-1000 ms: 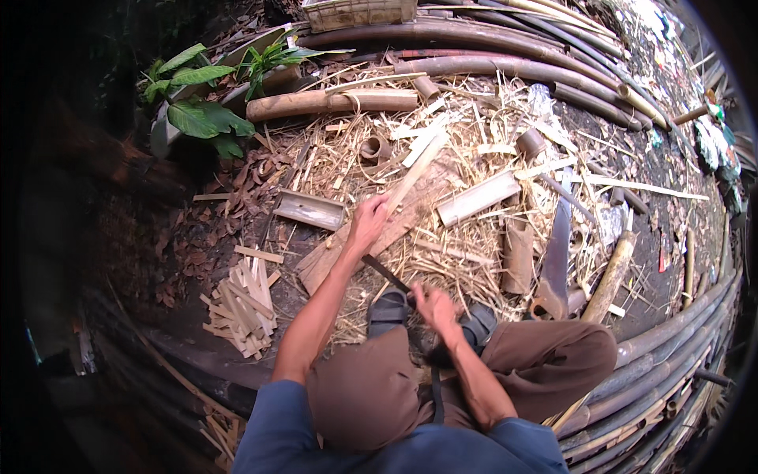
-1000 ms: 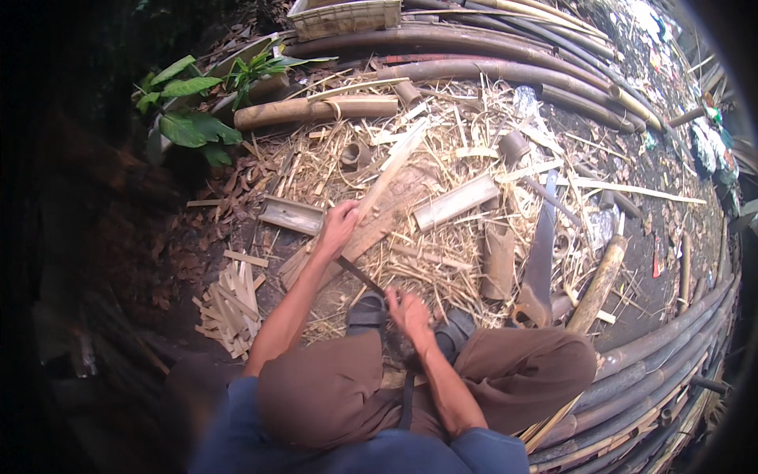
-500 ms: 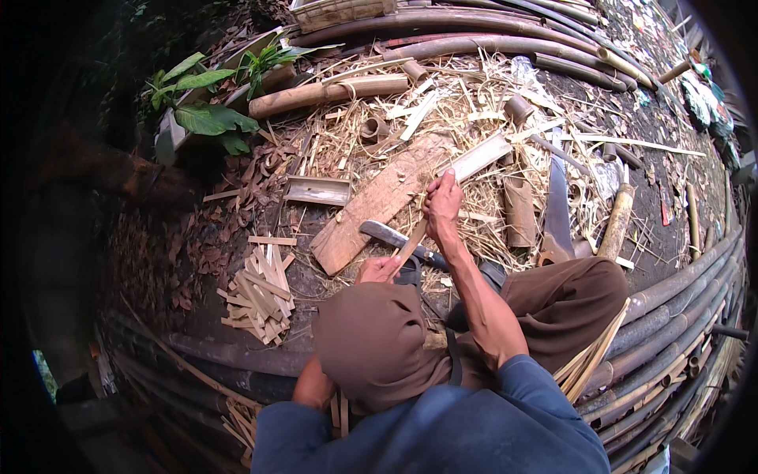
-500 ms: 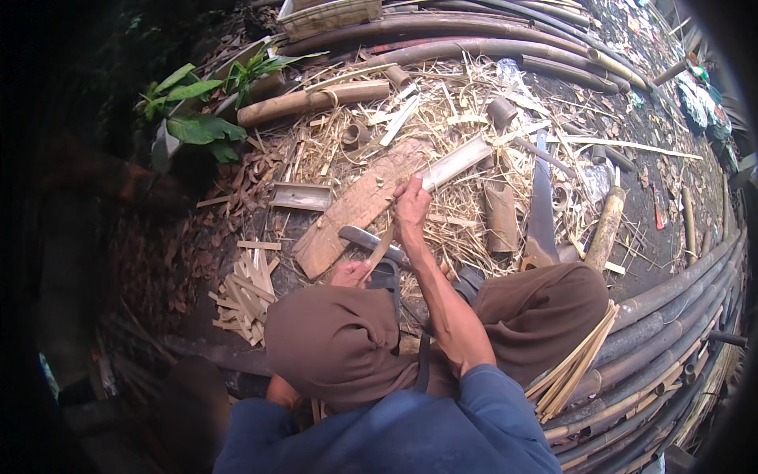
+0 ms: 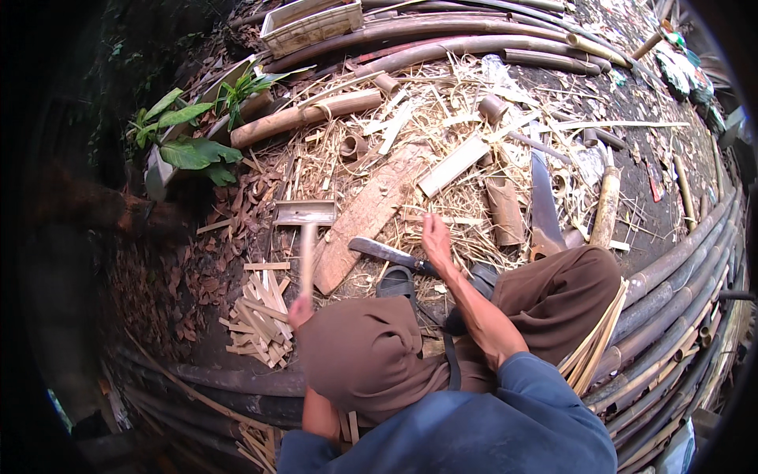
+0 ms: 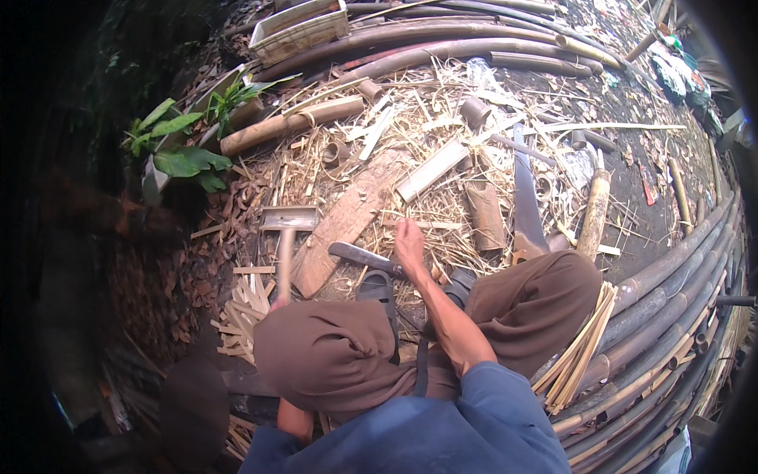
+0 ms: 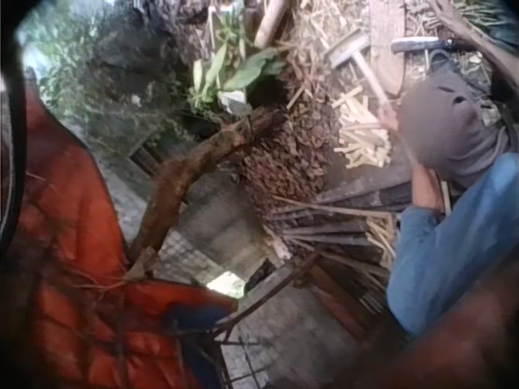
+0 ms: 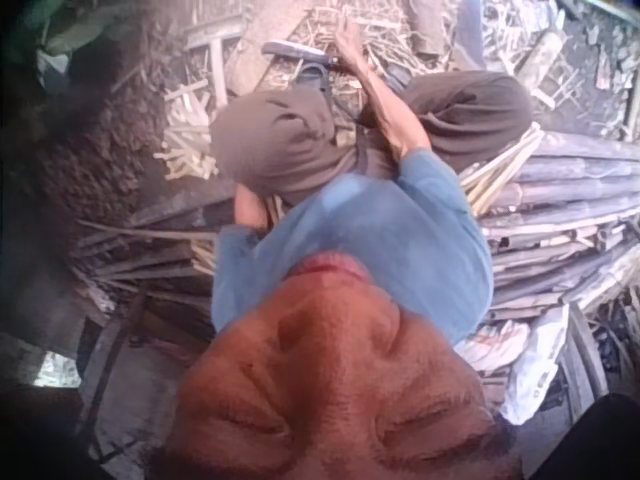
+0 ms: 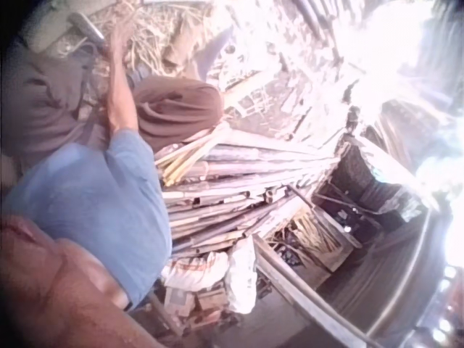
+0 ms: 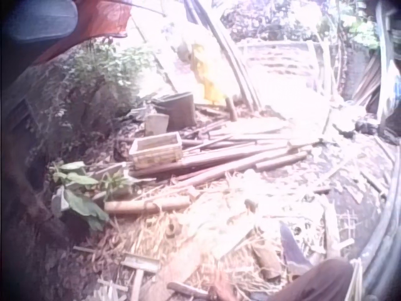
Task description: The person sits on the ground and repeatedly uses a knife to split small pieces of wood into thinner slats. The person holds each piece with one hand and strikes it with the knife blade to separate it, then places the resulting slats into a growing pile.
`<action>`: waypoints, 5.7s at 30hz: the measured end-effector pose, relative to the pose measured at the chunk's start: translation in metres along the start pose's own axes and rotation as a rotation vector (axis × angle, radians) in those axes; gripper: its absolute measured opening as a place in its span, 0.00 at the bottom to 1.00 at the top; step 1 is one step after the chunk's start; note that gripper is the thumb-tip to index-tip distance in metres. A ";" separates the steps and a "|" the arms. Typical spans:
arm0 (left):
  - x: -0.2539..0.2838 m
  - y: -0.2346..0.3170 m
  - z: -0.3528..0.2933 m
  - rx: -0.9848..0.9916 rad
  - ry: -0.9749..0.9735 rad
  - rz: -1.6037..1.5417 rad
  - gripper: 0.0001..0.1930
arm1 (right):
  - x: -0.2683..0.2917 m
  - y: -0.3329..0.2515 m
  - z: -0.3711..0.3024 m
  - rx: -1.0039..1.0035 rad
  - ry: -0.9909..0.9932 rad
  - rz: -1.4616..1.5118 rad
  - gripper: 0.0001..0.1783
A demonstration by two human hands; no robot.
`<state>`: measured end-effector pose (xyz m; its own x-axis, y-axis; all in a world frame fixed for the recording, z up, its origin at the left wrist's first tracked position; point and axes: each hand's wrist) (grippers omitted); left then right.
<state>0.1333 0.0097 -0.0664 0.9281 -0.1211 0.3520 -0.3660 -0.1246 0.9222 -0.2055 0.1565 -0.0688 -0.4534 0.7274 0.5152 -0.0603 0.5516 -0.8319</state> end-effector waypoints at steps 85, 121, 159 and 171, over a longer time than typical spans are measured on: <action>-0.194 0.150 0.021 -0.359 -0.605 -0.292 0.09 | 0.052 -0.132 -0.063 0.458 -0.199 -0.233 0.12; -0.215 0.111 0.052 -0.541 -0.652 -0.016 0.07 | 0.044 -0.102 -0.038 0.440 -0.176 -0.232 0.16; -0.065 0.175 -0.063 0.206 -0.401 -0.115 0.15 | 0.021 -0.095 -0.018 0.917 -0.321 -0.891 0.12; -0.039 0.197 -0.060 0.146 -0.622 -0.365 0.17 | 0.046 -0.077 -0.017 0.674 -0.237 -0.713 0.14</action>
<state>0.0294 0.0494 0.1112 0.7985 -0.5776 -0.1694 -0.0864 -0.3885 0.9174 -0.2067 0.1540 0.0221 -0.2763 0.1774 0.9446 -0.8433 0.4267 -0.3268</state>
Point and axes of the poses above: each hand's wrist, its own z-axis towards the middle knuckle, its own x-axis out of the back of the hand, y = z × x, and after that the axes turned 12 degrees about -z, right-handed
